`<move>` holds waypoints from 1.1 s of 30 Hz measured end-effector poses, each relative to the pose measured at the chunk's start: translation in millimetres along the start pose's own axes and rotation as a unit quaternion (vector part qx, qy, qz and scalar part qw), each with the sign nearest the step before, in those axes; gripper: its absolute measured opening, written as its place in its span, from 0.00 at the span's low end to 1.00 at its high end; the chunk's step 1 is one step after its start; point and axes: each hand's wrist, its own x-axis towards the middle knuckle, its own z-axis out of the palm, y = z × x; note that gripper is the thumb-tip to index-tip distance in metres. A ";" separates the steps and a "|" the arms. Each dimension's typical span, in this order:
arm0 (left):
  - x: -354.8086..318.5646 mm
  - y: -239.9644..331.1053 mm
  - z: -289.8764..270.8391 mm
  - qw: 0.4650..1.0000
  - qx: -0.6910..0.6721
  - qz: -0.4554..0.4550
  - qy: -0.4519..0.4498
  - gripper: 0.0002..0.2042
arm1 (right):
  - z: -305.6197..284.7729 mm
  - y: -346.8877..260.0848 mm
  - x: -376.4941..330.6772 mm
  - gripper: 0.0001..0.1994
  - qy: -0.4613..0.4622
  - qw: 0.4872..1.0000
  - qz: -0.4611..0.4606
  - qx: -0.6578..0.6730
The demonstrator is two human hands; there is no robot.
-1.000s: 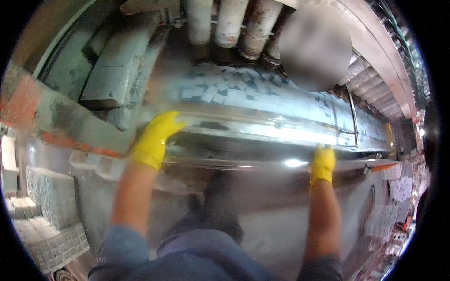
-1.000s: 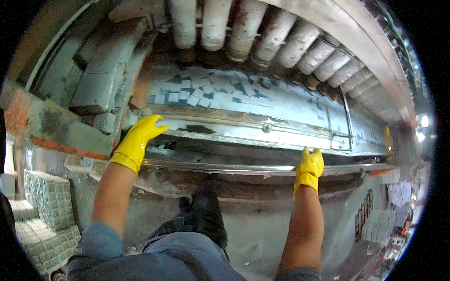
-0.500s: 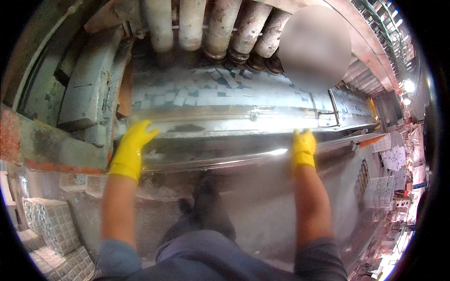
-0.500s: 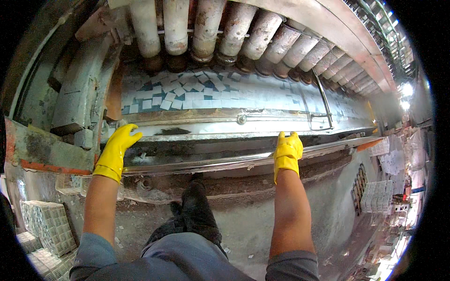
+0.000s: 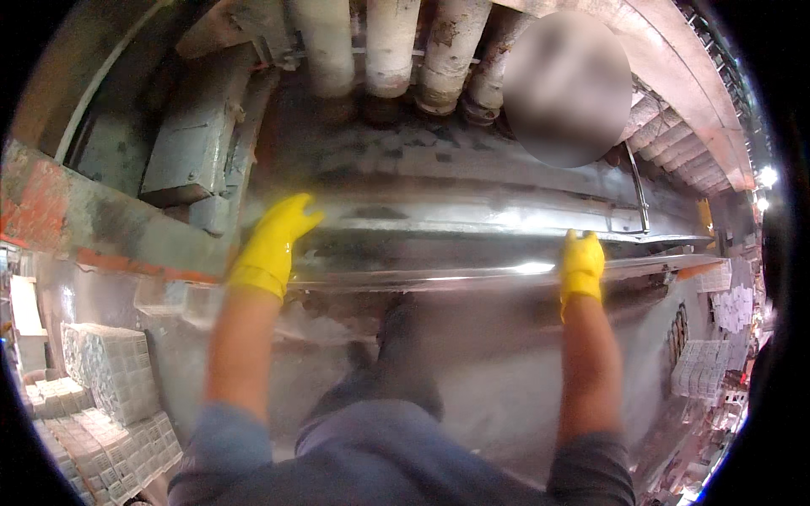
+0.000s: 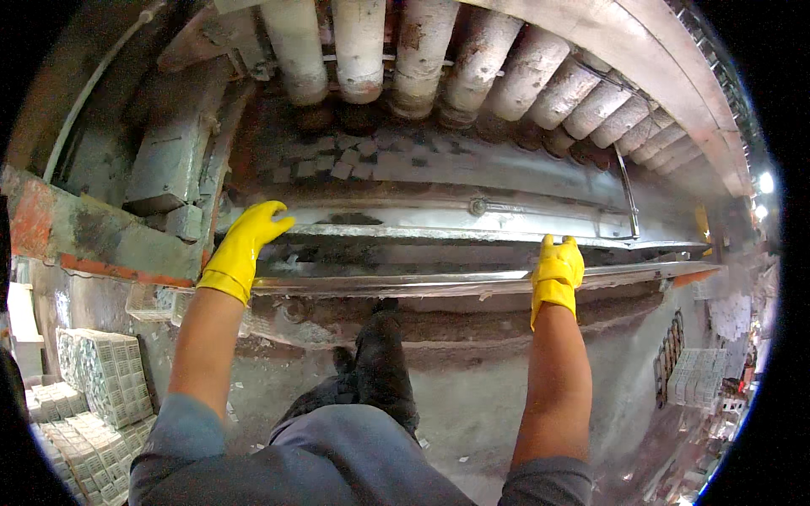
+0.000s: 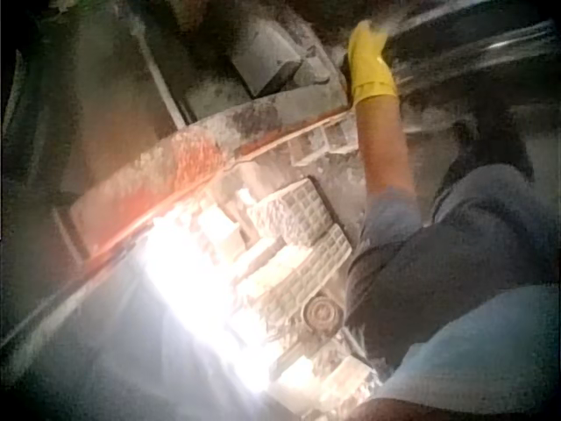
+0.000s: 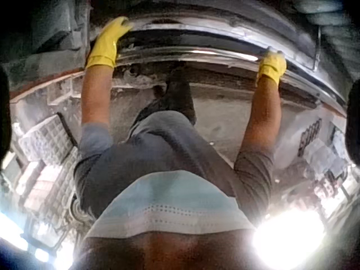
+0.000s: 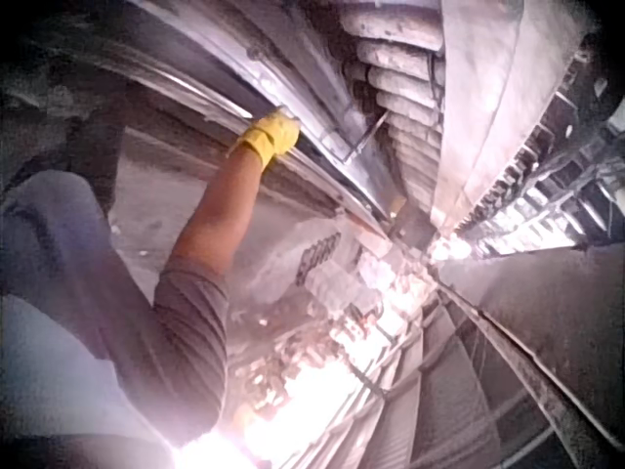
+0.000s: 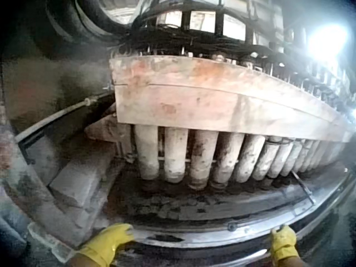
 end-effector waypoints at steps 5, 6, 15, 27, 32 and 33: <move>14.6 7.4 -8.8 1.000 -0.001 0.010 -0.019 0.30 | 1.1 -6.7 8.4 0.32 0.015 1.000 -0.018 0.008; 16.3 7.8 -10.4 1.000 -0.003 0.007 -0.018 0.30 | 0.5 -10.6 9.1 0.32 0.020 1.000 -0.022 0.004; 29.1 13.6 -19.8 1.000 -0.010 -0.006 -0.023 0.31 | 0.0 -23.6 17.6 0.32 0.023 0.999 -0.027 0.025; 54.7 18.1 -35.5 0.998 -0.009 -0.041 -0.044 0.33 | 12.0 -44.2 44.2 0.33 0.013 0.999 -0.033 0.032; 82.9 24.3 -42.1 0.997 -0.033 -0.046 -0.049 0.33 | 50.8 -18.4 99.9 0.33 0.031 0.991 -0.120 -0.054; 86.9 21.2 -42.5 0.998 -0.027 -0.044 -0.047 0.33 | 48.3 -28.0 98.8 0.33 0.023 0.993 -0.109 -0.046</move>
